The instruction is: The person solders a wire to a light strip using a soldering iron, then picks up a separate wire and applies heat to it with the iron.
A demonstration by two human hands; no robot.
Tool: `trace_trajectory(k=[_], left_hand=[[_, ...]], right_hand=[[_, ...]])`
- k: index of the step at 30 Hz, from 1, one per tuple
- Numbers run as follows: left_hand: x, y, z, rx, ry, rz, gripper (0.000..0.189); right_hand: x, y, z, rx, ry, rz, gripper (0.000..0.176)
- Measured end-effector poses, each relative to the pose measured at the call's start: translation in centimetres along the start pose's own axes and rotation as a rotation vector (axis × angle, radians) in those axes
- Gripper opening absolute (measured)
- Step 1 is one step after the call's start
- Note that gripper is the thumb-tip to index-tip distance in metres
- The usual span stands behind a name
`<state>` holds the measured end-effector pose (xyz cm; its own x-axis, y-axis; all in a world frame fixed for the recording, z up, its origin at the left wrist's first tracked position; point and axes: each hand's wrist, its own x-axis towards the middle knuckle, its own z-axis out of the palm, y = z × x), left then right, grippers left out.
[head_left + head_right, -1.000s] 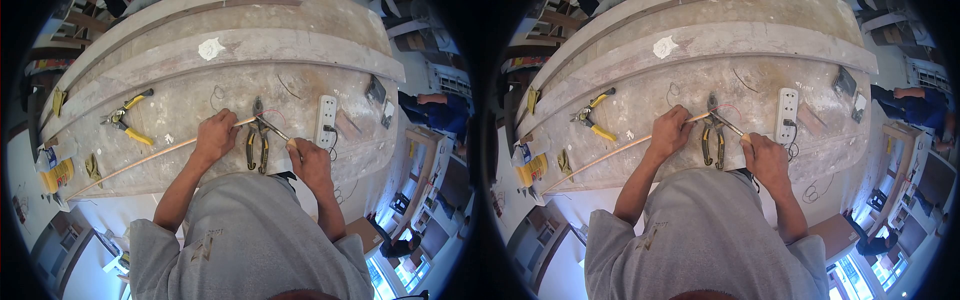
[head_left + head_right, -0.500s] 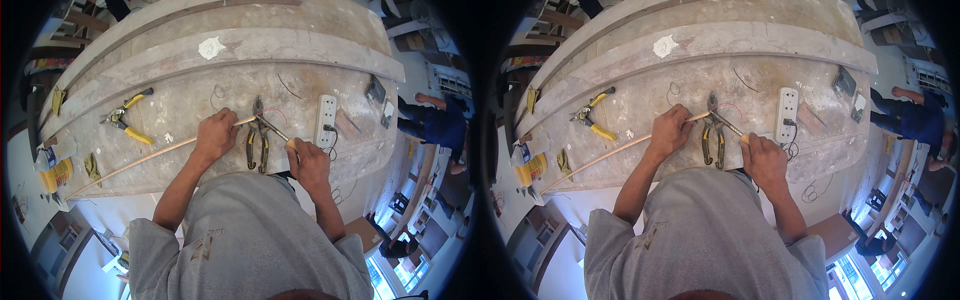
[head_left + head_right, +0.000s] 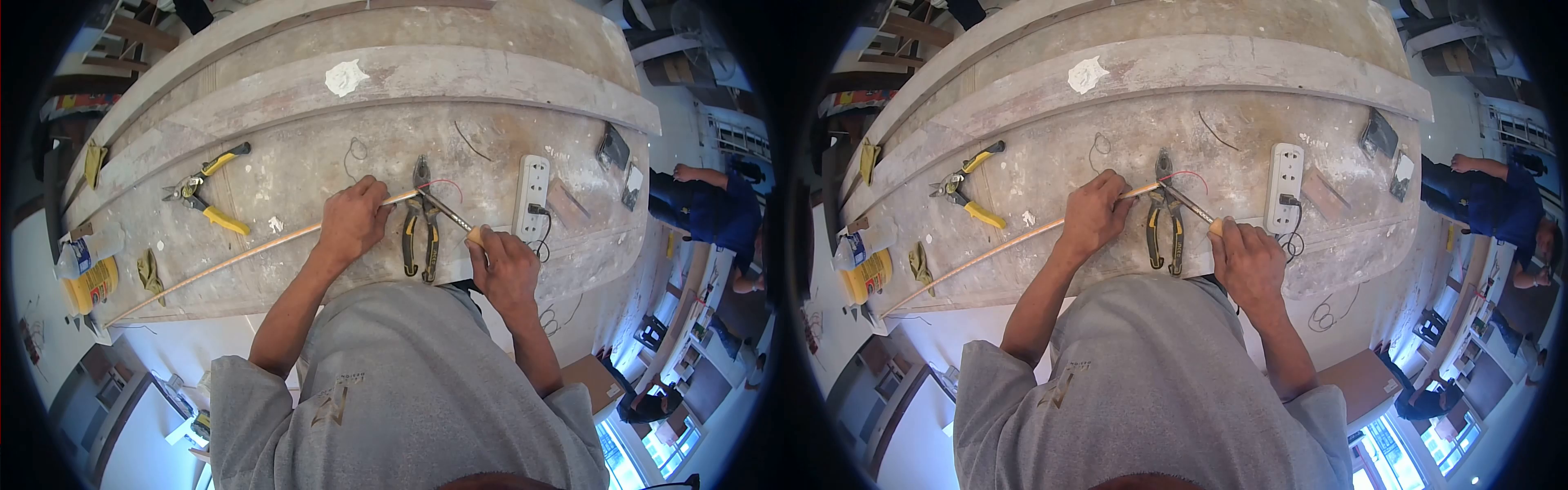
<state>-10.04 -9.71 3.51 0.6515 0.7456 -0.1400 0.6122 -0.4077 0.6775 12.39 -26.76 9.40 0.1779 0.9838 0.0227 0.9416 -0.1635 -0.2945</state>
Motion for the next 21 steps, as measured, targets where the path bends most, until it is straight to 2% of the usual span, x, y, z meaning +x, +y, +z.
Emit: trace_trajectory(k=[21], left_hand=[[-0.07, -0.25, 0.1, -0.001, -0.001, 0.01, 0.02]], right_hand=[[-0.03, -0.08, 0.0, -0.032, 0.007, -0.022, 0.031]])
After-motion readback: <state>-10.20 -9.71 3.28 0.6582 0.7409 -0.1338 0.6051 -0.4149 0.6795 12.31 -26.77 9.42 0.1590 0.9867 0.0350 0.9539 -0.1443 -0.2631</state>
